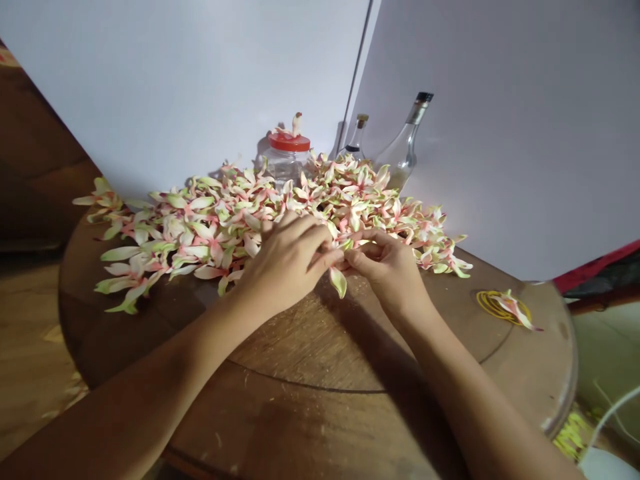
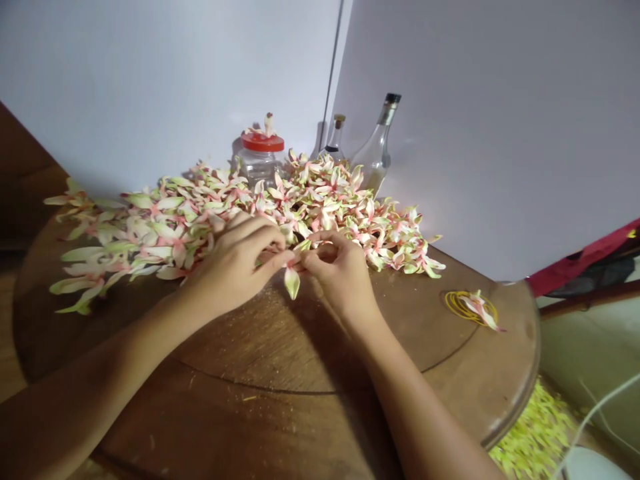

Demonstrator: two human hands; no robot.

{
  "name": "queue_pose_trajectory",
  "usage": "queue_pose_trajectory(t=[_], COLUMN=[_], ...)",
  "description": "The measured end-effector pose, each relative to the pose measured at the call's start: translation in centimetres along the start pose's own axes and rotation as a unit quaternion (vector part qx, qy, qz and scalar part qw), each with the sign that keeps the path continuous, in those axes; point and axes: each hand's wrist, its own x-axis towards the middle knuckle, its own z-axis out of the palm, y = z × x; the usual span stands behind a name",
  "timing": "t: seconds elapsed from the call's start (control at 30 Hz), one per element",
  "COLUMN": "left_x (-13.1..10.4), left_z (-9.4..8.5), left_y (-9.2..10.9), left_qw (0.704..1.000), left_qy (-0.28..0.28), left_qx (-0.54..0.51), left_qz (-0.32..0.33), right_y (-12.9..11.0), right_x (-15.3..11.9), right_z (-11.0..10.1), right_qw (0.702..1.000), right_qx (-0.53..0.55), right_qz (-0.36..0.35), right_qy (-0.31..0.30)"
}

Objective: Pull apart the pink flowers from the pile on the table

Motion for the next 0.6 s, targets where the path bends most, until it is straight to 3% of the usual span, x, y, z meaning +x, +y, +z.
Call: queue_pose_trajectory(t=[0.13,0.3,0.6], left_x=[-0.2,-0.3,-0.6], left_z=[0.3,0.1,0.0], left_y=[0.1,0.4,1.2], left_qw=[0.996,0.993,0.987], left_qy=[-0.079,-0.063,-0.096], left_qx=[0.033,0.095,0.105], left_qz=[0.011,0.026,0.07], right_y=[0.3,0.5,0.5], right_x=[-0.4,-0.4,-0.5], right_z=[0.9,0.8,0.8], right_qw=[1.0,0.999,0.998], right_qx=[-0.001,0.008,-0.008], right_qz=[0.016,0.043,0.059], right_qy=[-0.021,-0.004,-0.001])
